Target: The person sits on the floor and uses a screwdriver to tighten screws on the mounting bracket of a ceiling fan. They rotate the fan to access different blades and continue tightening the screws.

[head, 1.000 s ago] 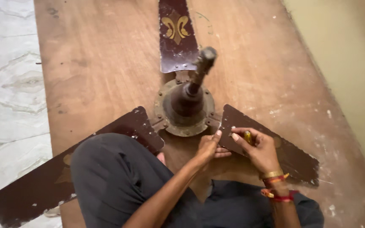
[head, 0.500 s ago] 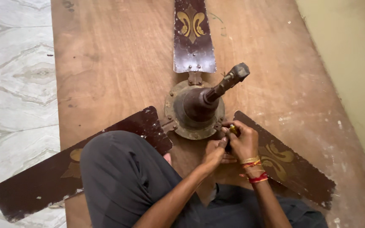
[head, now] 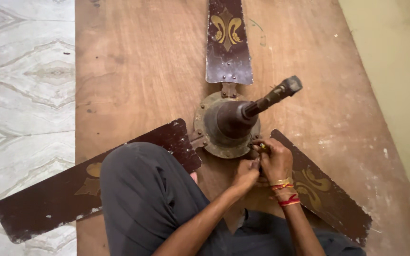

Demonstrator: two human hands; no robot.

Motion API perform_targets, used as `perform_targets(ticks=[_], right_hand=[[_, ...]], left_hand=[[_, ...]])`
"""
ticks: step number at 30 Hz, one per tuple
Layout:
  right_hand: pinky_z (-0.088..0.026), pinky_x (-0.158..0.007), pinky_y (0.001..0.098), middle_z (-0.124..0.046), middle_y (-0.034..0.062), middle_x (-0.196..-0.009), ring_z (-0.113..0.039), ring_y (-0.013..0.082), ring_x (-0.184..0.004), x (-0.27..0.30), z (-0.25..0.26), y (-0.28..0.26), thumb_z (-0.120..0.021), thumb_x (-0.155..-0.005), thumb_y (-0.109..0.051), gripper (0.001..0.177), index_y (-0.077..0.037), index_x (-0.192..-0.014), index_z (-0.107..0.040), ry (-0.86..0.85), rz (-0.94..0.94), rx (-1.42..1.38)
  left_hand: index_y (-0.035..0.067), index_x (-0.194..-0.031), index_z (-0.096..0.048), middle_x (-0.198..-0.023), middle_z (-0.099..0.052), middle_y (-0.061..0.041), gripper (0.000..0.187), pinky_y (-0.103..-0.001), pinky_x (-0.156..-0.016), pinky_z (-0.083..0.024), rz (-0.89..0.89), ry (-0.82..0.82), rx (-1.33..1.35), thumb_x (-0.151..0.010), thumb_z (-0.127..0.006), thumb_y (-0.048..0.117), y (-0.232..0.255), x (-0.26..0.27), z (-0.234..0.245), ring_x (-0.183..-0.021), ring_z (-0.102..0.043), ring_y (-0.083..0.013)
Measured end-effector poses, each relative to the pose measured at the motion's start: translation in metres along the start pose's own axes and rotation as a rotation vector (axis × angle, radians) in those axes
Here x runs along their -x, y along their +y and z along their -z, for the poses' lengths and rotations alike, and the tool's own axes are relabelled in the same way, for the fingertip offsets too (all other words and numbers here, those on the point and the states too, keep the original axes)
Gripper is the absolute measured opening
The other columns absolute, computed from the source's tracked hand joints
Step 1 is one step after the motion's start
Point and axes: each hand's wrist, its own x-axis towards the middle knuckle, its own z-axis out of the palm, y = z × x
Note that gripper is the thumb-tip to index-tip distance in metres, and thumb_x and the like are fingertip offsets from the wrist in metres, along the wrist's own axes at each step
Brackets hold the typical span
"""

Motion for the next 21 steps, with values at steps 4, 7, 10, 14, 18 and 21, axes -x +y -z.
perform_targets(ticks=[4,7,10,14,18,21], right_hand=[[-0.058,-0.066,0.0333,-0.076,0.0092,-0.096,-0.076,0.0217,-0.076,0.001,-0.005,0.003,-0.077,-0.083,-0.006,0.019,-0.012,-0.100,-0.080,0.021,-0.135,-0.112],[-0.057,-0.066,0.0326,-0.077,0.0101,-0.094,-0.075,0.0220,-0.075,-0.002,-0.008,0.007,-0.080,-0.084,-0.008,0.014,-0.011,-0.098,-0.080,0.044,-0.155,-0.131],[-0.056,-0.067,0.0325,-0.076,0.0110,-0.095,-0.075,0.0216,-0.076,-0.001,-0.007,0.009,-0.079,-0.083,-0.006,0.016,-0.009,-0.099,-0.080,0.054,-0.121,-0.141],[-0.057,-0.065,0.0324,-0.077,0.0099,-0.094,-0.075,0.0205,-0.074,0.000,-0.005,0.006,-0.078,-0.084,-0.007,0.015,-0.009,-0.099,-0.079,0.051,-0.206,-0.193],[-0.057,-0.065,0.0320,-0.076,0.0101,-0.095,-0.074,0.0218,-0.074,0.000,-0.004,0.002,-0.078,-0.085,-0.008,0.015,-0.010,-0.099,-0.079,0.048,-0.133,-0.125],[-0.058,-0.066,0.0318,-0.076,0.0096,-0.098,-0.075,0.0225,-0.076,0.001,-0.005,0.004,-0.076,-0.084,-0.005,0.017,-0.010,-0.100,-0.079,0.040,-0.104,-0.109]], left_hand=[[0.000,-0.089,-0.067,-0.071,-0.068,-0.005,0.041,-0.037,-0.062,-0.053,0.007,0.048,-0.062,-0.106,-0.048,0.033,0.004,0.001,-0.005,-0.065,-0.066,-0.0137],[-0.004,-0.084,-0.065,-0.065,-0.062,-0.010,0.048,-0.040,-0.061,-0.045,-0.008,0.134,-0.179,-0.109,-0.050,0.034,-0.004,-0.004,-0.012,-0.061,-0.053,-0.0163],[-0.004,-0.082,-0.066,-0.066,-0.058,-0.008,0.047,-0.043,-0.060,-0.042,-0.098,0.086,-0.089,-0.111,-0.049,0.030,-0.015,-0.011,-0.016,-0.064,-0.048,-0.0134],[0.000,-0.086,-0.066,-0.070,-0.064,-0.004,0.042,-0.039,-0.064,-0.047,-0.136,0.041,0.017,-0.109,-0.046,0.030,-0.017,-0.015,-0.017,-0.067,-0.054,-0.0105],[-0.003,-0.085,-0.066,-0.068,-0.059,-0.007,0.044,-0.041,-0.062,-0.044,-0.147,0.072,-0.033,-0.109,-0.048,0.029,-0.016,-0.013,-0.018,-0.066,-0.050,-0.0127],[-0.003,-0.087,-0.066,-0.068,-0.061,-0.007,0.041,-0.040,-0.062,-0.046,-0.127,0.110,-0.061,-0.107,-0.050,0.028,-0.016,-0.012,-0.019,-0.066,-0.053,-0.0124]])
